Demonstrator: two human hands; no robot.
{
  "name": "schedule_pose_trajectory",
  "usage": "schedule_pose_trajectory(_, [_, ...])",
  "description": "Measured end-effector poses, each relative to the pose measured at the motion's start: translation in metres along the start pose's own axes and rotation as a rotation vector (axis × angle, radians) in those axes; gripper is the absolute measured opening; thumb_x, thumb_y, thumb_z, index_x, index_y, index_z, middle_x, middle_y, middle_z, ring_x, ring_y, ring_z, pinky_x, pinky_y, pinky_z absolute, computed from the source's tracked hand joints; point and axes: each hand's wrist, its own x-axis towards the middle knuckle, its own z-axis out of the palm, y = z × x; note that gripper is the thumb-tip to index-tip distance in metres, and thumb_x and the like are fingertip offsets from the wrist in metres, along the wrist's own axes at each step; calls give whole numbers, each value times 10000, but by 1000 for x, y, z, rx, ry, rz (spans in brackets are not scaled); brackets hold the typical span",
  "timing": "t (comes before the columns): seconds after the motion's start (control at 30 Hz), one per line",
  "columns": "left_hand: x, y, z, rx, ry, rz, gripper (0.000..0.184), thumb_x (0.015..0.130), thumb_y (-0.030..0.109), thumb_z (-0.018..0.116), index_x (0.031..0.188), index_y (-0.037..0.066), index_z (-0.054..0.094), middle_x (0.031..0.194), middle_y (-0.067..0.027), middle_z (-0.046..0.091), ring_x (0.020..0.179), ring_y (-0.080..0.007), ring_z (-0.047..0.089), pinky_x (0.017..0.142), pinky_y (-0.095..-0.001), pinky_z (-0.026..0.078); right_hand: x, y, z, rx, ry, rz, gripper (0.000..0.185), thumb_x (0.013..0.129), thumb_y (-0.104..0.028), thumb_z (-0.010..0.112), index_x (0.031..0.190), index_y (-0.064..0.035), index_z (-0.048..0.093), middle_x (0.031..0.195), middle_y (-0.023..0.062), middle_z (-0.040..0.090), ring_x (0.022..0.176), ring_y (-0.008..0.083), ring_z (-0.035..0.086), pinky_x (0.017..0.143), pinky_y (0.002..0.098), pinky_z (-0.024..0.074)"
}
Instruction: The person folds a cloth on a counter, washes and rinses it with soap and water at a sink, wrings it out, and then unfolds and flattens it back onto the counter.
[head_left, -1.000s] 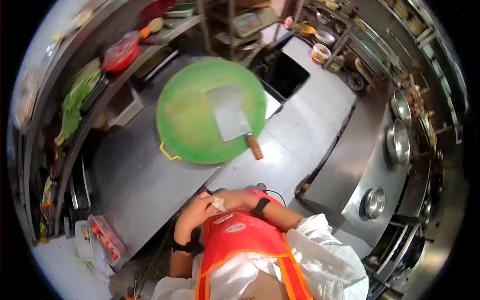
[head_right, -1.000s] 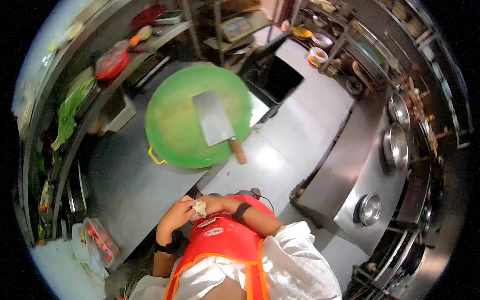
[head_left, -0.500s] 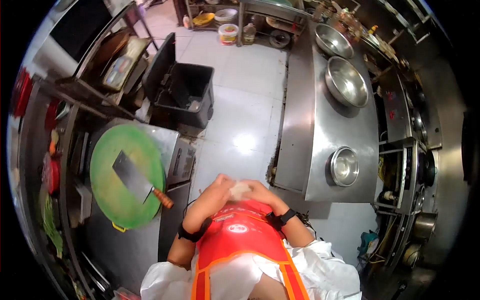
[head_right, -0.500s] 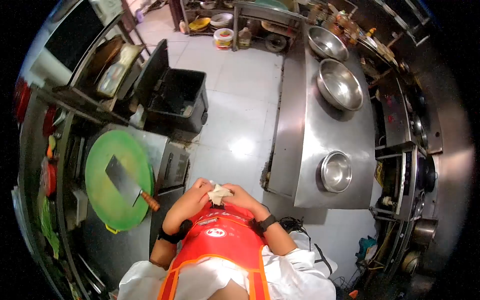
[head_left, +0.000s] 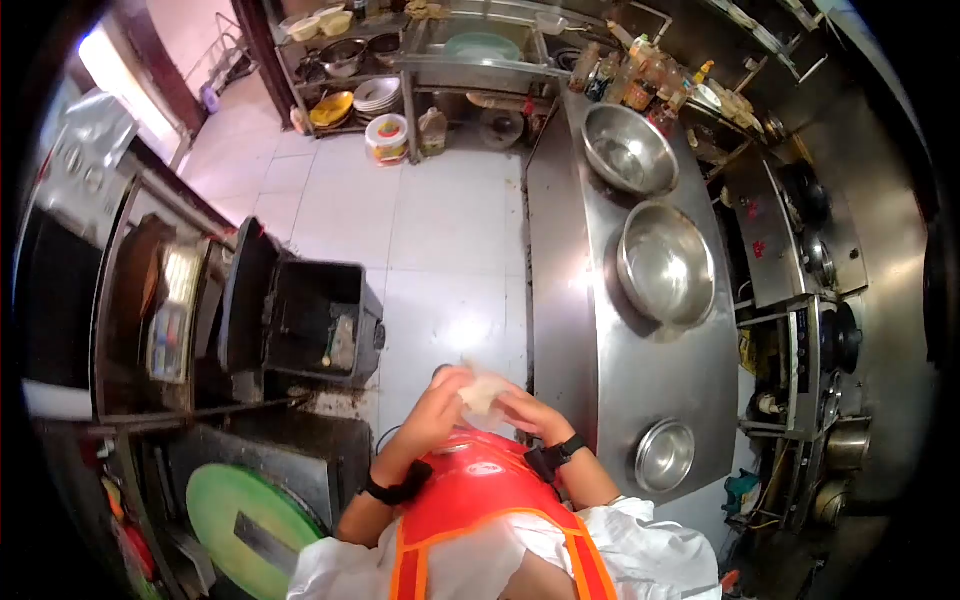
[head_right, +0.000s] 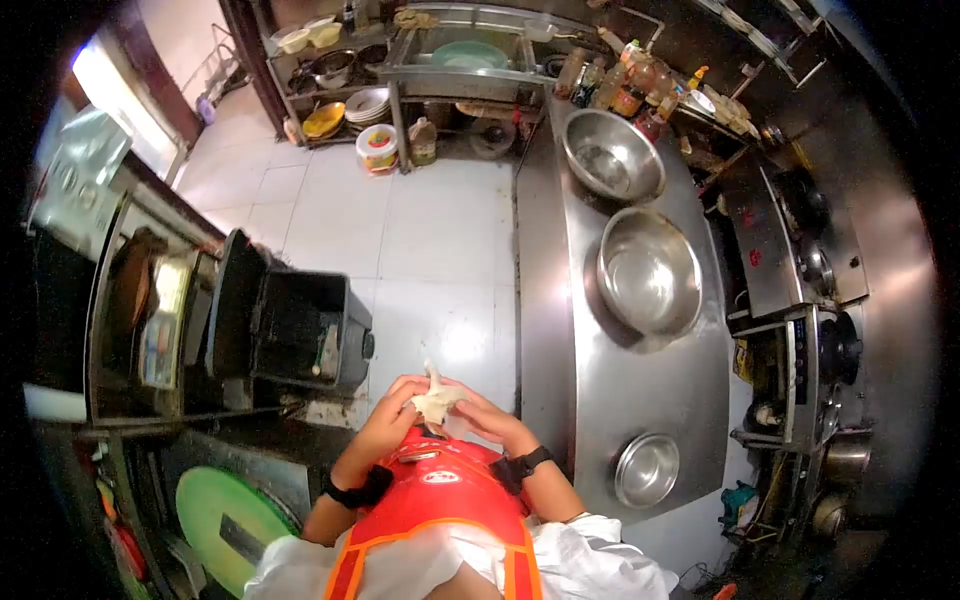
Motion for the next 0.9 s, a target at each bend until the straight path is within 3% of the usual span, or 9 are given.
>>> schedule_pose_trajectory(0.07, [56,22,-21,-67,-20,-28,237,793,-34,352,1004,-24,460,1110,-132,427,1057,-224,422,903,-282,333,24,-42,-8,140,23,-31,854,761,-347,629,1375,-125,77,1339,85,263,1229,204,295,1009,369,254])
schedule_pose_trajectory(0.17, [133,33,-42,-178,-94,-91,225,803,-25,363,1003,-16,464,1109,-128,445,1058,-204,430,911,-275,329,51,-111,-14,195,-158,-291,968,687,-384,694,1377,-155,55,1338,97,268,1215,233,318,989,412,292])
schedule_pose_trajectory(0.23, [185,36,-51,-172,-166,-66,203,803,-19,388,992,-8,464,1099,-109,453,1048,-185,430,902,-263,329,76,-137,-40,280,-98,-354,1034,623,-399,738,1372,-159,66,1336,110,267,1195,251,349,971,432,321])
schedule_pose_trajectory(0.33, [257,8,-60,-43,-248,18,226,778,-44,447,993,15,481,1087,-84,472,1013,-161,446,869,-265,354,112,-179,-85,458,-135,-398,816,691,-347,697,1319,-135,221,1269,99,344,1139,230,405,950,393,352])
schedule_pose_trajectory(0.4, [299,7,-65,100,-272,105,280,744,-80,489,1003,27,492,1044,-78,501,988,-163,467,848,-271,373,144,-209,-123,305,75,-403,489,762,-299,636,1149,-106,407,1110,68,462,1023,181,475,853,344,420])
schedule_pose_trajectory(0.53, [388,3,-85,202,-149,105,378,733,-73,518,1086,30,431,1073,-95,476,988,-218,497,858,-308,404,208,-304,-158,30,315,-320,218,793,-236,598,935,-95,515,866,3,534,813,98,515,674,252,439])
schedule_pose_trajectory(0.63, [444,21,-101,121,21,-166,490,740,-49,535,1181,36,338,1119,-122,451,1002,-229,499,859,-327,417,251,-371,-176,-195,413,-268,194,784,-221,606,913,-97,530,839,-3,541,774,91,515,646,228,433])
schedule_pose_trajectory(0.77, [514,33,-140,189,5,-116,658,738,1,592,1283,35,225,1181,-151,413,1022,-239,492,866,-345,418,312,-436,-196,-419,364,-424,231,763,-209,629,923,-69,539,823,-1,553,759,100,522,658,234,434])
schedule_pose_trajectory(0.9, [592,17,-184,303,43,-125,750,707,65,657,1303,20,204,1204,-161,390,1037,-266,474,848,-348,426,380,-490,-210,-514,356,-487,343,760,-166,636,1052,-51,497,983,45,526,923,119,484,773,252,416])
